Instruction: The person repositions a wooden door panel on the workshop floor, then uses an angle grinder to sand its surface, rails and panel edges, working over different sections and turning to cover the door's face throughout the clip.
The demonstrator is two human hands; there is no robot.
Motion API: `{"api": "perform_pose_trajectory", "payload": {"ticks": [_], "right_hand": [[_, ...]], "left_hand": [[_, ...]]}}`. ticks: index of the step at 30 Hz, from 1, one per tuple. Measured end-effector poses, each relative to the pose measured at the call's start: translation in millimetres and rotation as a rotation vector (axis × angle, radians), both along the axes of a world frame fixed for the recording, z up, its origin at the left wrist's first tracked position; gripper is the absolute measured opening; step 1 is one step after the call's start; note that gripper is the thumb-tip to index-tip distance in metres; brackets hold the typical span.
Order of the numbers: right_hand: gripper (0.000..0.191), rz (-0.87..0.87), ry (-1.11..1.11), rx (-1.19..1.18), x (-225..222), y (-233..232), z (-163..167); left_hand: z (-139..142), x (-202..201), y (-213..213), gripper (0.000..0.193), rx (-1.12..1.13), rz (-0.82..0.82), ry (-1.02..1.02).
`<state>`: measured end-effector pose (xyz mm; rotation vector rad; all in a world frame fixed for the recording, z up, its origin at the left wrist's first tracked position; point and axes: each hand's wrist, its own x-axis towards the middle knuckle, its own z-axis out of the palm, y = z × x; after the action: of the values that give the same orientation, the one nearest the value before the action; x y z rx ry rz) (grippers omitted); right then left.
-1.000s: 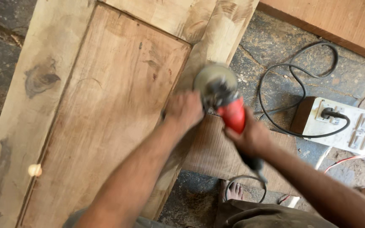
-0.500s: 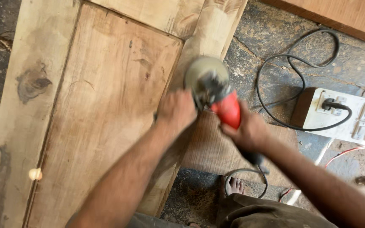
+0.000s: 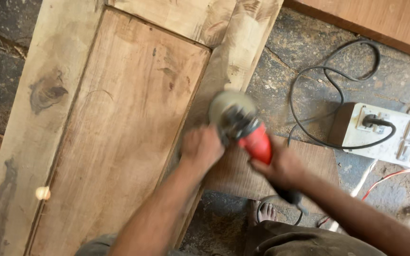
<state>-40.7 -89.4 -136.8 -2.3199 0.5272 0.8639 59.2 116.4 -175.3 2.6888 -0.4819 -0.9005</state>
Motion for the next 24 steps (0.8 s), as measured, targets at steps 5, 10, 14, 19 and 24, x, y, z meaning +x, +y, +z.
{"api": "perform_pose_trajectory", "payload": {"ticks": [5, 10, 14, 19, 24], "right_hand": [[0.085, -0.069, -0.15, -0.136, 102, -66, -16], [0.077, -0.036, -0.392, -0.107, 169, -95, 2], [0.081, 0.016, -0.214, -0.126, 140, -60, -3], [0.104, 0.231, 0.223, -0.153, 53, 30, -7], [0.096, 0.566, 0.019, 0.276, -19, 101, 21]], "left_hand": [[3, 138, -90, 0.013, -0.08, -0.19, -0.302], [38, 205, -130, 0.021, 0.025, -0.231, -0.361], [10, 166, -76, 0.021, -0.066, -0.212, -0.368], [-7, 36, 44, 0.028, -0.003, 0.114, -0.021], [47, -122, 121, 0.046, 0.215, 0.528, 0.221]]}}
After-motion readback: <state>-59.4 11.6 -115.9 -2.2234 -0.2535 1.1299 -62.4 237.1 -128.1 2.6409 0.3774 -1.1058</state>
